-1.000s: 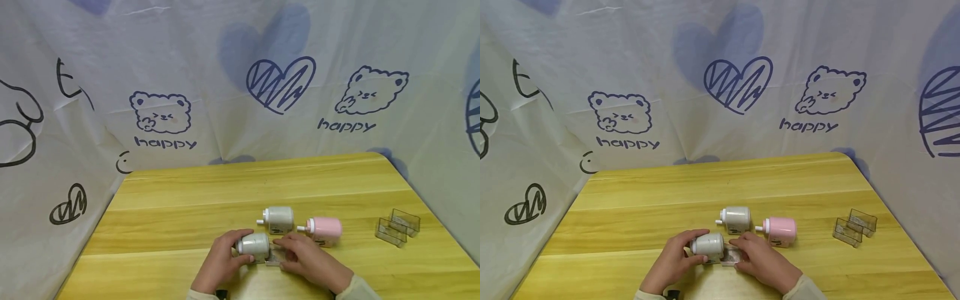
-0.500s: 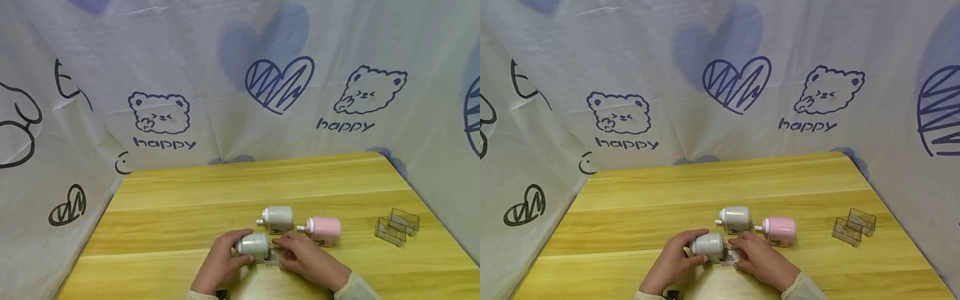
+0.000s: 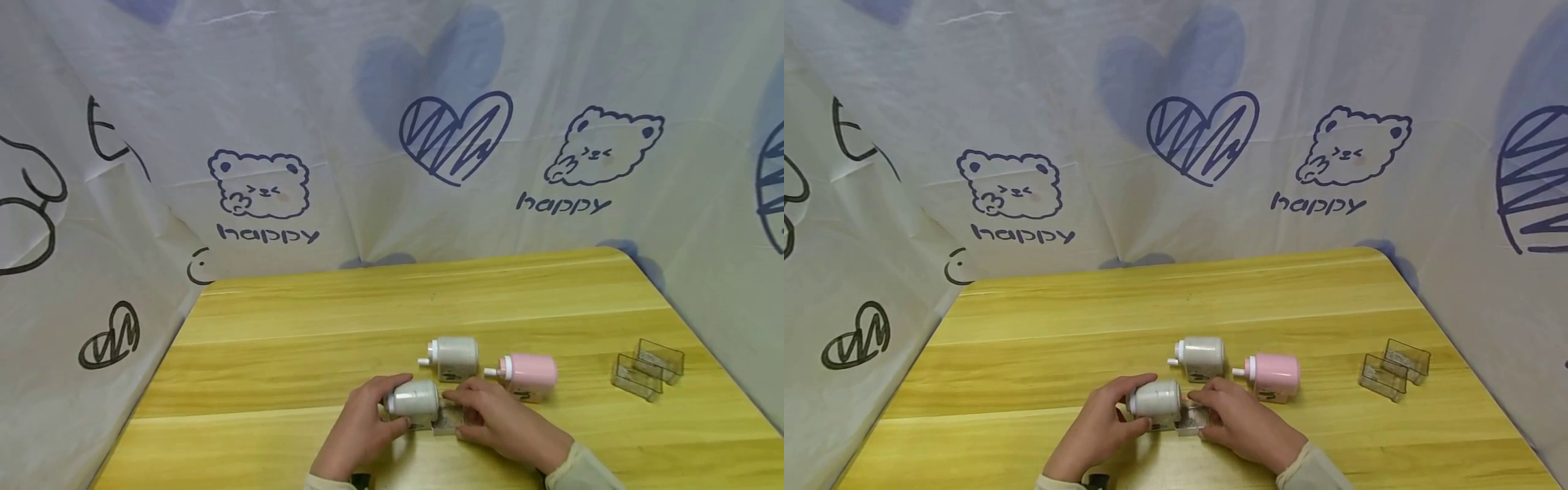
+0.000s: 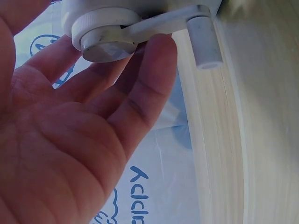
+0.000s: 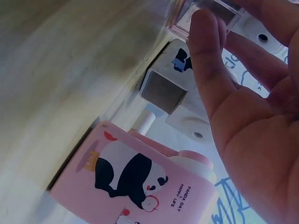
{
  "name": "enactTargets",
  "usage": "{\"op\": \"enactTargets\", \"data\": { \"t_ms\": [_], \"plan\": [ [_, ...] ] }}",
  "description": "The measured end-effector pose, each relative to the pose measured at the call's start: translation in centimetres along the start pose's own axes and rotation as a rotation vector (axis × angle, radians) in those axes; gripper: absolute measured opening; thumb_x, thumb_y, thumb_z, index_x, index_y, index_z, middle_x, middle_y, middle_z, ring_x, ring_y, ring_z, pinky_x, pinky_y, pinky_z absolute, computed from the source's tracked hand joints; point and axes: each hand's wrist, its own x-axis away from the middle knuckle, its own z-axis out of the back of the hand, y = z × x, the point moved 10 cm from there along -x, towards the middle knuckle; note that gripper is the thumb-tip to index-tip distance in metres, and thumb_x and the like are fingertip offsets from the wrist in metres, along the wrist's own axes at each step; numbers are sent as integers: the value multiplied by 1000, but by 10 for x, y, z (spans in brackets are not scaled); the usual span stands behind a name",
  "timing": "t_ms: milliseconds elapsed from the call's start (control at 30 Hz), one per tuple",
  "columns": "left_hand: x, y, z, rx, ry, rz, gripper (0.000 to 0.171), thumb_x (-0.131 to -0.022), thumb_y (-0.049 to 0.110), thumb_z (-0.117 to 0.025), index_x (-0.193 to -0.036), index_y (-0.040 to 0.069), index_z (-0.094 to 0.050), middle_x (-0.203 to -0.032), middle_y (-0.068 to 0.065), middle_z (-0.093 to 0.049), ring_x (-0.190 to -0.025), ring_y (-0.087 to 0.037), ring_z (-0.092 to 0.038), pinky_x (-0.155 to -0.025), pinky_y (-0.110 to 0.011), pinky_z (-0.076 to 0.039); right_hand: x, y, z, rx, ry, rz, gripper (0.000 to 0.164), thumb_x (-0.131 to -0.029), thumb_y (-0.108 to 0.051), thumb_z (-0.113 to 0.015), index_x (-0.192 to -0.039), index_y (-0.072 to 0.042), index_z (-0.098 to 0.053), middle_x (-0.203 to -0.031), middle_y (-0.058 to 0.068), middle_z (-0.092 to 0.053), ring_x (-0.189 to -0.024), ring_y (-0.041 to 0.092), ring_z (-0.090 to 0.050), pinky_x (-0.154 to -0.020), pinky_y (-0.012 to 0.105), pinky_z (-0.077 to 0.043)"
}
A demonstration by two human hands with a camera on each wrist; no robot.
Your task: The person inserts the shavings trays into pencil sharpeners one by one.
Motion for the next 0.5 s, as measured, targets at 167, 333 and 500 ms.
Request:
{"op": "enactTargets", "data": {
  "t_ms": [167, 333, 500],
  "plan": [
    [0, 0, 0, -4, 0, -9, 54, -76, 13, -76, -128, 12, -60, -122, -7, -60, -108, -23, -56, -91, -41, -46, 0, 0, 0, 6, -3, -5, 52, -87, -29, -69, -132, -7, -56, -112, 1, -55, -85, 7, -48, -68, 23, -45],
    [0, 0, 0, -1, 0, -15, 54, -76, 14, -76, -128, 13, -60, -123, -8, -60, -109, -24, -56, -92, -41, -45, -2, 1, 0, 16, 7, -19, 51, -87, -26, -70, -132, -5, -56, -110, 1, -55, -83, 7, -49, -67, 23, -45],
    [0, 0, 0, 6, 0, -18, 55, -76, 14, -76, -128, 13, -60, -123, -8, -60, -110, -24, -56, -93, -41, -45, -3, 1, 2, 21, 23, -22, 51, -86, -24, -70, -131, -4, -56, -111, 3, -55, -83, 6, -49, -68, 24, -46]
  ]
}}
